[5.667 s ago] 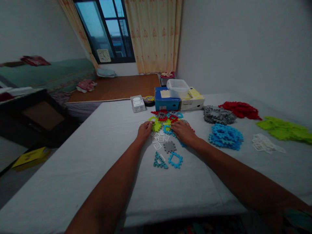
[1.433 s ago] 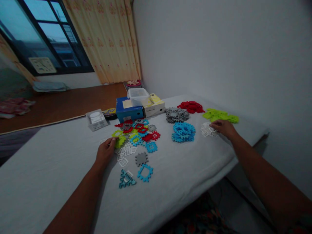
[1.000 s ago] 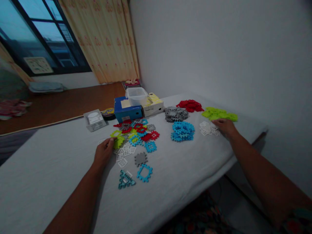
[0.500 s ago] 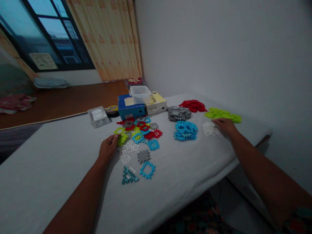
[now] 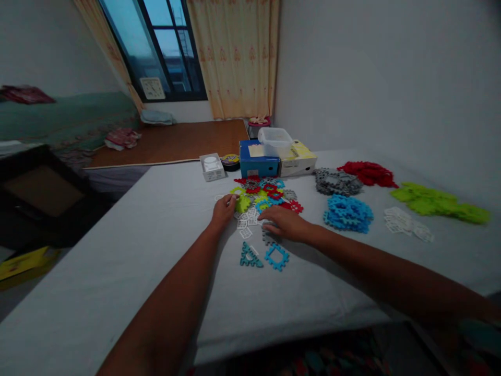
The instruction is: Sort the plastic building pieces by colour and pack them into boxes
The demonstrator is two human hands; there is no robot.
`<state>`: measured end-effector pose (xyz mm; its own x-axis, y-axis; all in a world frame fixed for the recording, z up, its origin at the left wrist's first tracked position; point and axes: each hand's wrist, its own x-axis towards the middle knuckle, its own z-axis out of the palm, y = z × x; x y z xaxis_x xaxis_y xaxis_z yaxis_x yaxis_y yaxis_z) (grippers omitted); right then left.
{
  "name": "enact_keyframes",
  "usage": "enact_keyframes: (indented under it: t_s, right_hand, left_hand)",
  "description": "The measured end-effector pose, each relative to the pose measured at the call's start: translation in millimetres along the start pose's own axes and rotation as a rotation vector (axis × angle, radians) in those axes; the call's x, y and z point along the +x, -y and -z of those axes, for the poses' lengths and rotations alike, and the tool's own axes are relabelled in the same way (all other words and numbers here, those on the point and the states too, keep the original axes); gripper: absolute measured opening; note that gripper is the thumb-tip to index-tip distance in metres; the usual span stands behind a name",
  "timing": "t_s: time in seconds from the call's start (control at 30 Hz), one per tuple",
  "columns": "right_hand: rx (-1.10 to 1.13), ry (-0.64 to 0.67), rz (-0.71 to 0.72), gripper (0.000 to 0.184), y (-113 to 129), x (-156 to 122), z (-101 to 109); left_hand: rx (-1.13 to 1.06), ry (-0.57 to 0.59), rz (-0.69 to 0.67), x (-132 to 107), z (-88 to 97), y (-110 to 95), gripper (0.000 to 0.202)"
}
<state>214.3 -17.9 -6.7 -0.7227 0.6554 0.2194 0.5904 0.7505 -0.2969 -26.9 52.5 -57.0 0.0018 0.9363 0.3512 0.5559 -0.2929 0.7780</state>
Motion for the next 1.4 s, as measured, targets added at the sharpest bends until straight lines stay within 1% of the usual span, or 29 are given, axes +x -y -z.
enact_keyframes:
  t_s: [0.1, 0.17, 0.23, 0.27, 0.37, 0.47, 0.57, 0.73, 0.83, 0.93, 1.0, 1.07, 1.13, 1.27, 1.4]
  right_hand:
    - [-0.072, 0.053, 0.025, 0.037, 10.6, 33.0, -16.9]
    - [-0.122, 0.081, 0.026, 0.046, 14.6, 44.7, -21.9]
    - [-0.166, 0.106, 0.017, 0.049, 15.9, 48.7, -23.8]
    - [-0.180, 0.113, 0.012, 0.046, 15.3, 48.5, -24.1]
    - [-0.179, 0.119, 0.004, 0.031, 8.5, 42.3, -22.6]
    - [-0.132, 0.112, -0.036, 0.025, -1.3, 32.8, -19.3]
    - [-0.085, 0.080, -0.126, 0.025, -8.6, 24.8, -15.8]
    - [-0.095, -0.020, -0.268, 0.031, -19.1, 17.7, -12.3]
    - [-0.018, -0.105, -0.296, 0.029, -29.1, 14.3, -10.9]
    - [0.083, -0.138, -0.300, 0.028, -37.9, 10.7, -8.6]
    - [0.116, -0.114, -0.301, 0.029, -40.5, 8.5, -6.5]
    - [0.132, -0.048, -0.281, 0.031, -40.1, 6.6, -4.2]
    - [0.138, 0.022, -0.237, 0.032, -37.4, 5.1, -2.0]
    - [0.157, 0.084, -0.160, 0.027, -29.1, 3.0, 1.0]
    - [0.120, 0.166, -0.143, 0.039, -21.1, 2.4, -0.3]
  left_hand:
    - [-0.032, -0.009, -0.005, 1.0, -1.8, 1.7, 0.041]
    - [-0.028, -0.006, -0.004, 1.3, -2.1, 1.3, 0.042]
    - [-0.013, 0.002, 0.005, 1.3, -1.7, 0.1, 0.042]
    - [-0.005, 0.006, 0.008, 1.1, -1.3, -0.6, 0.041]
    - [0.012, 0.013, 0.004, 0.8, -0.8, -2.0, 0.041]
    - [0.013, 0.009, 0.009, 0.8, -1.1, -2.1, 0.041]
    - [-0.002, 0.001, 0.009, 0.7, -1.4, -2.0, 0.040]
    - [-0.006, 0.002, 0.010, 0.4, -0.5, -1.9, 0.041]
    - [-0.008, 0.006, 0.003, 0.5, -0.5, -1.2, 0.042]
    - [-0.014, 0.006, 0.001, 0.6, -1.1, -0.9, 0.042]
    - [-0.009, 0.004, 0.011, 0.6, -1.3, -1.4, 0.043]
    - [-0.004, 0.007, 0.022, 0.4, -1.1, -2.4, 0.043]
    - [-0.007, 0.013, 0.027, 0.1, -0.7, -3.4, 0.043]
    - [-0.007, 0.018, 0.017, -0.8, -0.6, -3.1, 0.044]
    - [0.003, 0.015, 0.001, -0.9, -1.3, -0.5, 0.046]
